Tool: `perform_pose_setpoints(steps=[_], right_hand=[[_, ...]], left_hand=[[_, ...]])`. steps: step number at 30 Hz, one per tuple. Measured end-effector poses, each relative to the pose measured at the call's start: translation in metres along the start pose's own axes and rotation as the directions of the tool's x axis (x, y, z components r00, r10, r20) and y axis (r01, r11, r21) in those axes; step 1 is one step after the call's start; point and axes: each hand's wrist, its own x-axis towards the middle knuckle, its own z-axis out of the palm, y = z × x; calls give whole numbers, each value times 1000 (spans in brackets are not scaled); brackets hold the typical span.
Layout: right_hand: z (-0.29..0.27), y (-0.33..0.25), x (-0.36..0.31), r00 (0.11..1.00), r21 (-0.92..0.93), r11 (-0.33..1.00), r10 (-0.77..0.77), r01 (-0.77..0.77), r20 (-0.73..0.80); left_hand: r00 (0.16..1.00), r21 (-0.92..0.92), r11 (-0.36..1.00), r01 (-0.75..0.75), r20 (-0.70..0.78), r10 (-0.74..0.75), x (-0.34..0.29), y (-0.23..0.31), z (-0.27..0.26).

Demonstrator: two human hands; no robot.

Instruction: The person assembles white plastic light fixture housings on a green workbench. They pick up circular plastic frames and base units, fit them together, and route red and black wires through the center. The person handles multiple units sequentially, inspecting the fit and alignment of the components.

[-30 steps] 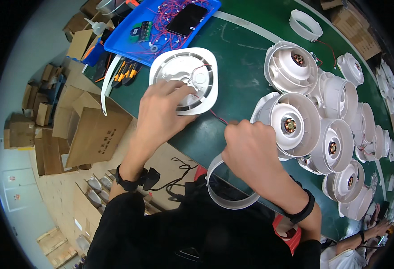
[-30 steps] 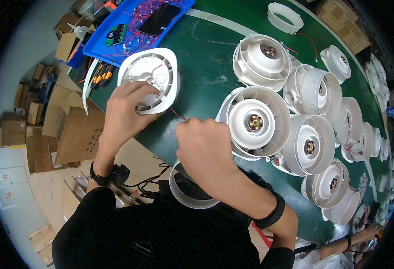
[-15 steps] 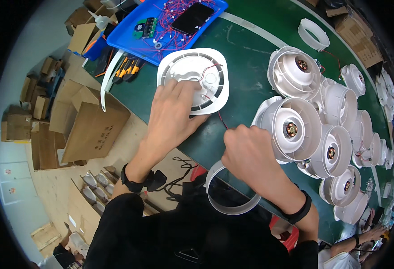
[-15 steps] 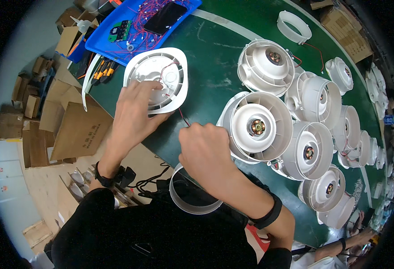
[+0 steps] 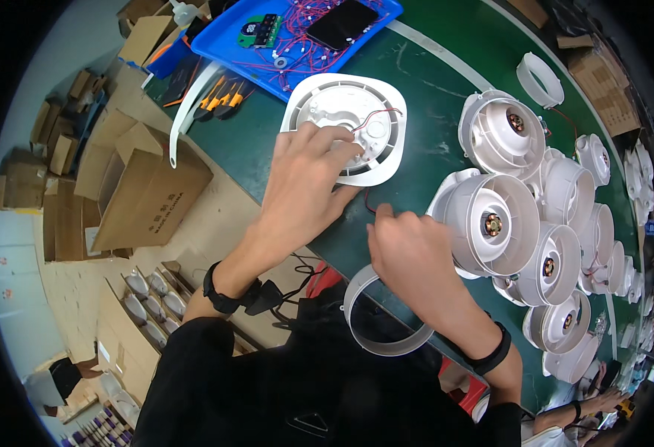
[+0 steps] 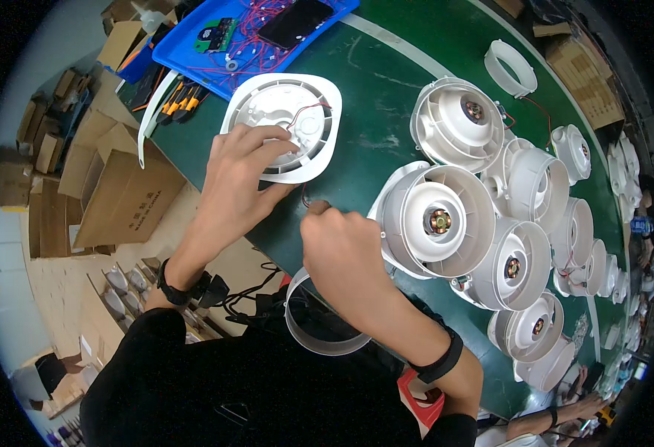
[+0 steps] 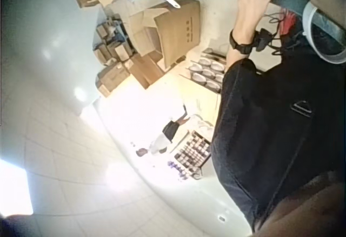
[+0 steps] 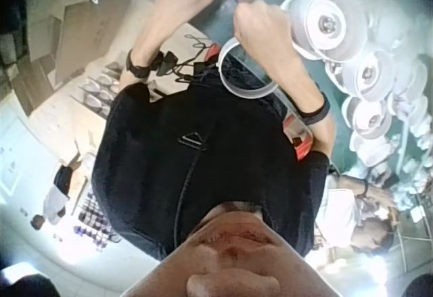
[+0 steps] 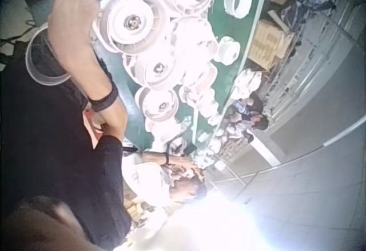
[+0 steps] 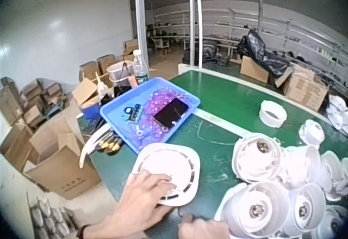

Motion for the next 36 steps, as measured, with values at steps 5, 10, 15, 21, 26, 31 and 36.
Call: perform_pose_setpoints(steps=[5,10,15,21,26,31,36], right_hand=[[7,11,13,999,84,996,-6,10,-49],[-3,19,2,987,236,962,-153,137,52],[-53,10,-25,999,673,738,-46,45,-15],[-108,26,-51,986,992,81,126,95,-105],[-136,45,-60,950,940,-161,141,300,-279],[-148,85,-62,860,812,-307,46,496,-508],[-150,115,-55,654,665,-31,-154,746,-741]], left_hand=[[1000,6,1000,-2,15,2,1,4,-1],[999,37,999,3,-35,-1,6,-2,6],[986,22,990,-139,-87,141,15,-18,5],[906,-676,676,293,-30,-423,46,-28,-18],[811,-879,3,476,438,-387,74,-55,10],[868,-483,725,490,345,-357,85,-83,41],[997,-364,929,73,19,-71,127,5,-2]])
